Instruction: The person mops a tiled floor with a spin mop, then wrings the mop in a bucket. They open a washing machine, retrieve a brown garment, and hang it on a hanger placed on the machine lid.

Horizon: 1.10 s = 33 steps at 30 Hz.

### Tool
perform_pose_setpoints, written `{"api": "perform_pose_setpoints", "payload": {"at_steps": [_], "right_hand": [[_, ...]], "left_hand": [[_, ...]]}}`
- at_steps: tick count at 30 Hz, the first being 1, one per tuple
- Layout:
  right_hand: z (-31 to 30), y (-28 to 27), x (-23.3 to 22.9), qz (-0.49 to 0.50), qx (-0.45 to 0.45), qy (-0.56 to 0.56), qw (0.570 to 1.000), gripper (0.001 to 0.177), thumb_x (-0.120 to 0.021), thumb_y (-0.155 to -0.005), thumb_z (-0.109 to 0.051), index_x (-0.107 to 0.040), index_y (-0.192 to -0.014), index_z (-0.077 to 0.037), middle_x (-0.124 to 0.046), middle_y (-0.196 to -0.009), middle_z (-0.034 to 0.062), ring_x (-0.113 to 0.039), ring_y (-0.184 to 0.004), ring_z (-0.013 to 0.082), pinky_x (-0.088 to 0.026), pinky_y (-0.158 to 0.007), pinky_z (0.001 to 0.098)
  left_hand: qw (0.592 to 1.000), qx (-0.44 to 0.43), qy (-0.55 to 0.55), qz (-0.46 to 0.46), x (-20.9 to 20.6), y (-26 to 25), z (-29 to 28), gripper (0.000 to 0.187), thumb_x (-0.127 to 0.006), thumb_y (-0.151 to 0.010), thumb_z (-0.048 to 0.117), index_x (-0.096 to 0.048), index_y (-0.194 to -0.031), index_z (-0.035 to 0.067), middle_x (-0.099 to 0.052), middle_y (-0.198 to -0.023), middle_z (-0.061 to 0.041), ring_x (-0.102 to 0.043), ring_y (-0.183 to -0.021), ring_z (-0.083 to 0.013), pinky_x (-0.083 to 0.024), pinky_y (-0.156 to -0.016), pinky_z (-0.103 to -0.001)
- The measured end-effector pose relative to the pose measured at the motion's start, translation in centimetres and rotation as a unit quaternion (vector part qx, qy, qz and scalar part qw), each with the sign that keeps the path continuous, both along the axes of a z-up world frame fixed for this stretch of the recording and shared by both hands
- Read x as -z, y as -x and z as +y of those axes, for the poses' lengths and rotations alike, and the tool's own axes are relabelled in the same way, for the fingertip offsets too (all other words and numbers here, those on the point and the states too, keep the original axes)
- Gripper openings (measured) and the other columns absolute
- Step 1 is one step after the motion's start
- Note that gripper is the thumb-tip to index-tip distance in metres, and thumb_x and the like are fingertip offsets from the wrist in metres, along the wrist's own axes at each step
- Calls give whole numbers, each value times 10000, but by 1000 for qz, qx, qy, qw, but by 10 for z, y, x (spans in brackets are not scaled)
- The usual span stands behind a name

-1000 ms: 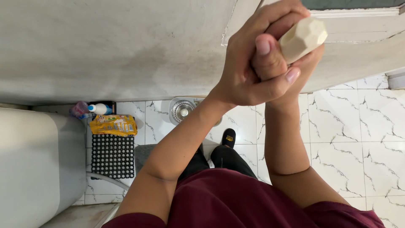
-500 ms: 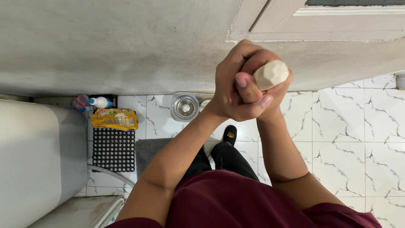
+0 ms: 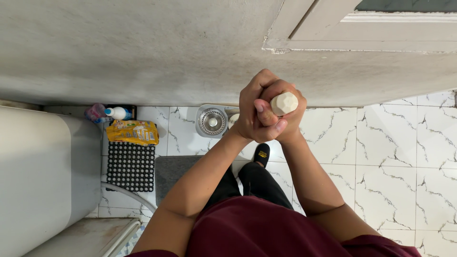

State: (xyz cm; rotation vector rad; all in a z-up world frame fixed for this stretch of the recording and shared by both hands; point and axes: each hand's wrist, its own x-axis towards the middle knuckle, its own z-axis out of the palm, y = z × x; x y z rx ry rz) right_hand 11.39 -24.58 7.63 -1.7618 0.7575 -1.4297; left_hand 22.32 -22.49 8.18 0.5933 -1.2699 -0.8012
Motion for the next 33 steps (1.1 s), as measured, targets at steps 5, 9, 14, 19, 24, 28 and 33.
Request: {"api": "perform_pose_setpoints", "payload": {"at_steps": [5,9,14,19,24,28,33], "right_hand": [[-1,-5,16,-35,-18,-25,999,385,-797,-915,-362,-526,-807,-112,-608,-772,-11,-544,-739,120,-454,-689,249],[3,-6,30,19,36,-5,999,299,-769,-884,-289,-528,-808,-130,-620,-803,-5,-562,-736,129,-469,-748,263],[1,-12,47,4,27,-10,1000,292,-761,-854,-256,-505,-792,-130,-615,-778,-16,-541,-725,141,-461,-747,282],[9,-14,55,-26,23,-31,999,298,-770,-892,-197,-498,-797,-121,-607,-790,-6,-519,-735,122,-445,-737,271],[16,-9,57,-44,20,-21,999,296,-765,-908,-160,-490,-812,-114,-604,-786,-2,-505,-716,104,-433,-696,261],[30,-3,55,-13,51,-6,999,285,-754,-931,-172,-497,-824,-109,-615,-804,-2,-518,-714,97,-450,-673,259],[56,1,52,-33,13,-28,999,264,-738,-951,-150,-512,-830,-86,-605,-772,-7,-520,-690,85,-446,-637,254]], "left_hand": [[1000,-10,-16,-3,17,-1,-1,507,-707,-754,348,-532,-1131,58,-606,-974,-52,-629,-857,-163,-550,-785,-305],[999,-12,-31,-22,25,-5,1,525,-679,-739,378,-551,-1121,41,-624,-1010,-69,-649,-864,-184,-554,-785,-314],[999,-6,-42,-10,41,-4,2,509,-676,-753,391,-534,-1104,51,-637,-1042,-79,-667,-887,-198,-567,-805,-318],[998,46,-45,12,51,-7,5,480,-681,-780,376,-528,-1101,52,-616,-1010,-65,-642,-880,-175,-556,-814,-310],[995,65,-70,16,51,-3,16,441,-679,-787,341,-512,-1086,63,-607,-998,-49,-597,-907,-152,-525,-831,-294],[996,57,-71,-4,47,2,29,411,-674,-793,295,-519,-1094,62,-573,-997,-41,-556,-863,-137,-506,-823,-292],[993,90,-64,-47,40,-6,59,425,-660,-811,242,-513,-1163,56,-623,-1065,-57,-598,-995,-166,-525,-958,-334]]}}
